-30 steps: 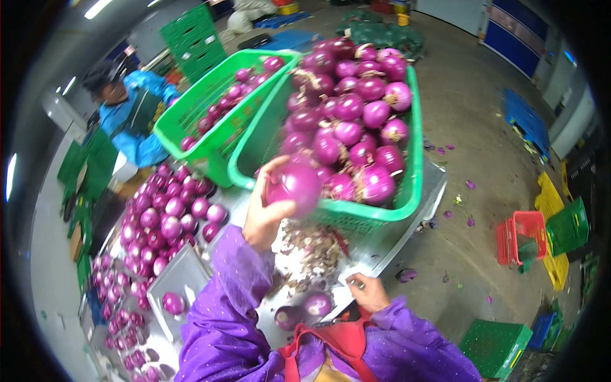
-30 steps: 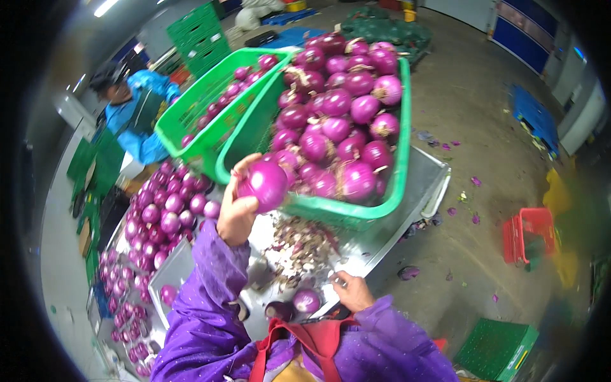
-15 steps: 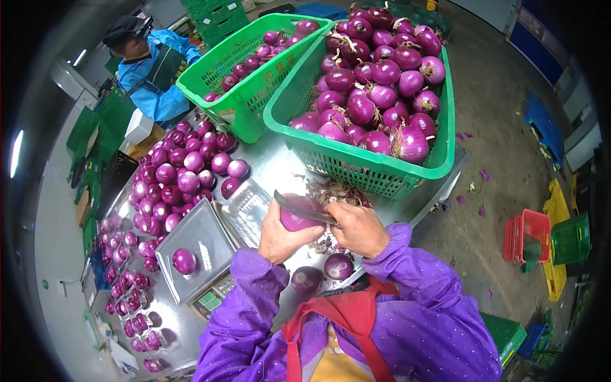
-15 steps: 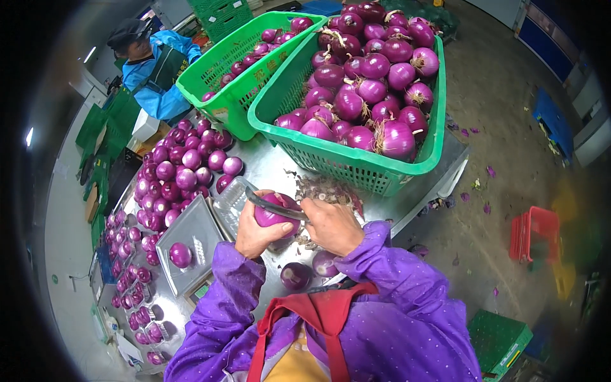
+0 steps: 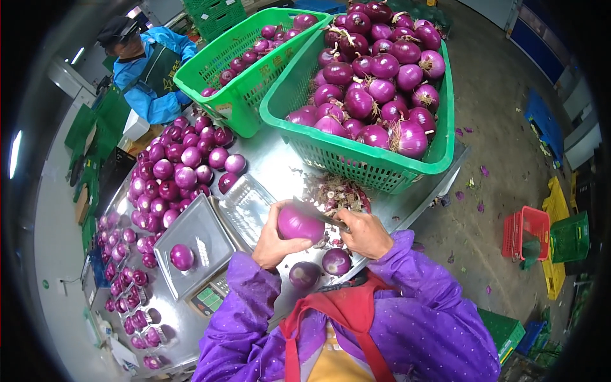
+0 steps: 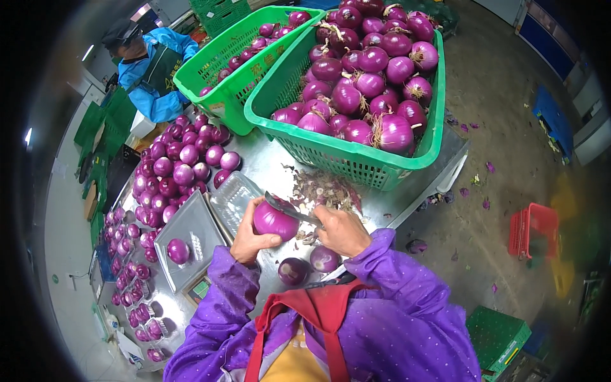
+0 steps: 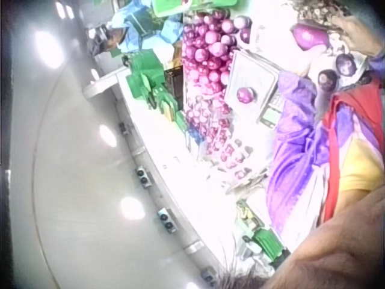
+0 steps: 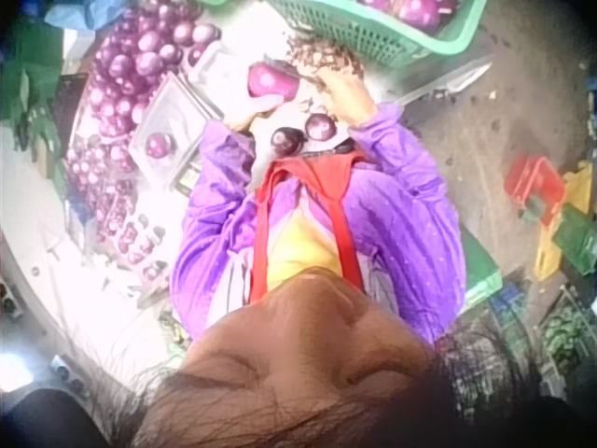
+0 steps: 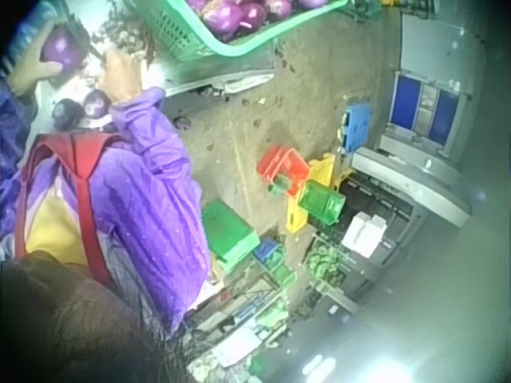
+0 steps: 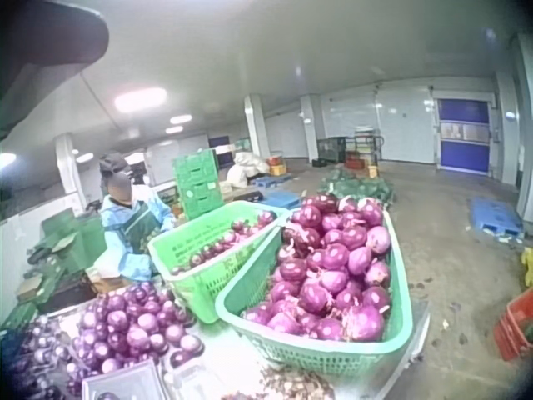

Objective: The person trims purple onions using a knife, weighs them on a scale, and places them into plastic trays on a metal table.

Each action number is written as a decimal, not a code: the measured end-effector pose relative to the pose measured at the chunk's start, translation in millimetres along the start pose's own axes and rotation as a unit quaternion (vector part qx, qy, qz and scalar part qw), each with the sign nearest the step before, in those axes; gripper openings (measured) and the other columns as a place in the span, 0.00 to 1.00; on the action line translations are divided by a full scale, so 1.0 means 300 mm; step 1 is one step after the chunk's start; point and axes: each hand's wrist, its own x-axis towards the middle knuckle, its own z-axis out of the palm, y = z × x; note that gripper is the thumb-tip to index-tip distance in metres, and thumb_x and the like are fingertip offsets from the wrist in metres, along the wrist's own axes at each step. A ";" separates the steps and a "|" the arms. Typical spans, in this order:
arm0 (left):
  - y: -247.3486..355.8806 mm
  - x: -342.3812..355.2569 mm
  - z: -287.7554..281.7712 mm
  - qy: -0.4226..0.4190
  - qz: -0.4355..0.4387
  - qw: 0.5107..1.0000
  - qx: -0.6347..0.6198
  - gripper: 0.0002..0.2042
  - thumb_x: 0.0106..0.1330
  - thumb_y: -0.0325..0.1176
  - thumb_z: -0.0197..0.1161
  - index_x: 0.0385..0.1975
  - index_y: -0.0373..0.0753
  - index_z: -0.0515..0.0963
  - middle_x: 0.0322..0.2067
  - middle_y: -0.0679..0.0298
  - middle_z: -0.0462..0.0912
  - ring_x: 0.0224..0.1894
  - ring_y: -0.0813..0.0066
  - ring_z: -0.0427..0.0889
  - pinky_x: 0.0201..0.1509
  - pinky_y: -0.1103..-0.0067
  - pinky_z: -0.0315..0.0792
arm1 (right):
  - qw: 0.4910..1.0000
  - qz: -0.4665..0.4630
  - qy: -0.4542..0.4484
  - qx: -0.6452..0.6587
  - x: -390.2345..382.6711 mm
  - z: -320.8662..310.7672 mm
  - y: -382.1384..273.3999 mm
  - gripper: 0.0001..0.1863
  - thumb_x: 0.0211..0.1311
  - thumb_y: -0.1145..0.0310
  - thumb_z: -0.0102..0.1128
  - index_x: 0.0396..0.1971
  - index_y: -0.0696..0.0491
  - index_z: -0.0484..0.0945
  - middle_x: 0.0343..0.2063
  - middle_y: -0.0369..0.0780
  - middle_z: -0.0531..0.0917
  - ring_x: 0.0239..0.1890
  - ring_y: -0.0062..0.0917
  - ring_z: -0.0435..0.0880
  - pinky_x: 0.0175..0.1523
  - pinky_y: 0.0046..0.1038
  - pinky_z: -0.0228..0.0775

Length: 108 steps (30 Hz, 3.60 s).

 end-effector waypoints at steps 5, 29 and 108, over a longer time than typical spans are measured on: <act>-0.074 -0.032 -0.035 -0.079 -0.064 0.985 -0.139 0.39 0.44 0.43 0.69 0.57 0.33 0.61 0.48 0.57 0.71 0.49 0.68 0.74 0.56 0.73 0.67 | 0.999 -0.025 -0.041 0.008 -0.009 -0.035 -0.007 0.13 0.46 0.76 0.57 0.36 0.56 0.73 0.29 0.47 0.80 0.32 0.43 0.80 0.33 0.37 0.71; -0.237 -0.068 -0.008 -0.207 -0.144 0.818 -0.518 0.47 0.46 0.66 0.61 0.56 0.30 0.61 0.50 0.43 0.68 0.49 0.51 0.74 0.51 0.60 0.73 | 0.965 -0.143 -0.059 0.210 0.039 -0.117 -0.092 0.24 0.49 0.78 0.56 0.51 0.58 0.71 0.33 0.44 0.73 0.36 0.32 0.76 0.40 0.28 0.68; -0.188 -0.164 0.026 0.004 -0.079 0.868 -0.490 0.34 0.57 0.39 0.64 0.60 0.35 0.56 0.54 0.51 0.68 0.56 0.56 0.70 0.59 0.58 0.68 | 0.991 -0.037 0.037 0.121 -0.056 0.001 -0.112 0.06 0.49 0.79 0.57 0.29 0.58 0.73 0.26 0.45 0.77 0.29 0.34 0.79 0.33 0.29 0.70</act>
